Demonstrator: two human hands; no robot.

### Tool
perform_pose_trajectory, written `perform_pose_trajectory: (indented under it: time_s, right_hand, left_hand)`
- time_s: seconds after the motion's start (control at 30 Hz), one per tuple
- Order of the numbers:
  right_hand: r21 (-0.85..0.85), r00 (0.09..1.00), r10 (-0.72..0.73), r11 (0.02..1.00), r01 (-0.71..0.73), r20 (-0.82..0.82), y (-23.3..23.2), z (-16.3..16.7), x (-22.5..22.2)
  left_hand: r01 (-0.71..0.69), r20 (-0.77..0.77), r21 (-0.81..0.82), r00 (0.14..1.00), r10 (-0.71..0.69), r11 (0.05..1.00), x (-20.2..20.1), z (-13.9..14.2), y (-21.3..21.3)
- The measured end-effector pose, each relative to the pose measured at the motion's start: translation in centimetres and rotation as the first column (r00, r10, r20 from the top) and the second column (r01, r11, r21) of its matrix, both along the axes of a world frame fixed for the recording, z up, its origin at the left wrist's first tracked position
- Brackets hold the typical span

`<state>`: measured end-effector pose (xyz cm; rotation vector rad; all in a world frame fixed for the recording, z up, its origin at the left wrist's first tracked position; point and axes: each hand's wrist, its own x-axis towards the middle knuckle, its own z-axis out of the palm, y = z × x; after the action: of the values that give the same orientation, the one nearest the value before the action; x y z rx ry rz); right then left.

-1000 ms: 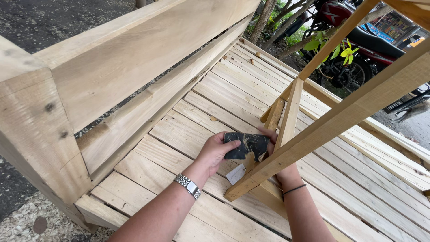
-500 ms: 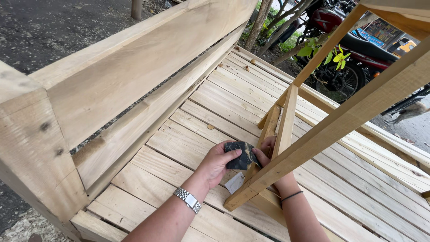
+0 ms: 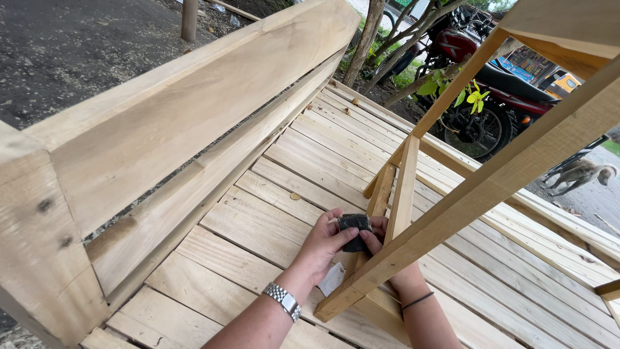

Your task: The person sands a wooden chair frame using a sanding block. They hold the chair leg with one hand and rub the sanding block along the vertical and horizontal members of the frame. The work is performed outdoors on a wooden deck.

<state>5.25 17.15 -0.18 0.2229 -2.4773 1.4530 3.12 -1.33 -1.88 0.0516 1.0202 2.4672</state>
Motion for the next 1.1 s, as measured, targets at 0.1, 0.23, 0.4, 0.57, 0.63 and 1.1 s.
perform_pose_trajectory:
  time_s: [0.1, 0.23, 0.4, 0.57, 0.63, 1.1]
  right_hand:
    - [-0.14, 0.986, -0.152, 0.98, 0.142, -0.065, 0.4, 0.5, 0.1]
    - [-0.289, 0.919, -0.393, 0.879, 0.378, 0.008, 1.2, 1.2, 0.0]
    - [-0.342, 0.909, -0.384, 0.886, 0.313, -0.163, 2.6, 1.0, -0.6]
    - [-0.464, 0.912, -0.403, 0.824, 0.324, -0.08, 3.6, -0.2, -1.5]
    - [-0.464, 0.908, -0.416, 0.816, 0.346, -0.055, 3.9, -0.4, -1.8]
    - [-0.502, 0.92, -0.392, 0.8, 0.328, -0.024, 5.1, -1.2, -2.8]
  left_hand:
    - [-0.132, -0.031, -0.198, 0.991, 0.128, 0.971, -1.0, 1.2, -0.4]
    - [-0.544, -0.688, -0.491, 0.721, 0.08, 0.681, -1.5, 1.0, -0.6]
    - [-0.787, -0.914, -0.278, 0.041, -0.403, 0.55, -1.6, -0.3, 0.2]
    - [-0.858, -0.817, -0.292, -0.007, -0.577, 0.423, -2.2, 0.2, 1.1]
    - [-0.877, -0.769, -0.319, 0.017, -0.639, 0.36, -2.0, 0.5, 1.0]
    - [-0.868, -0.703, -0.302, -0.076, -0.707, 0.394, -0.4, 1.6, -0.2]
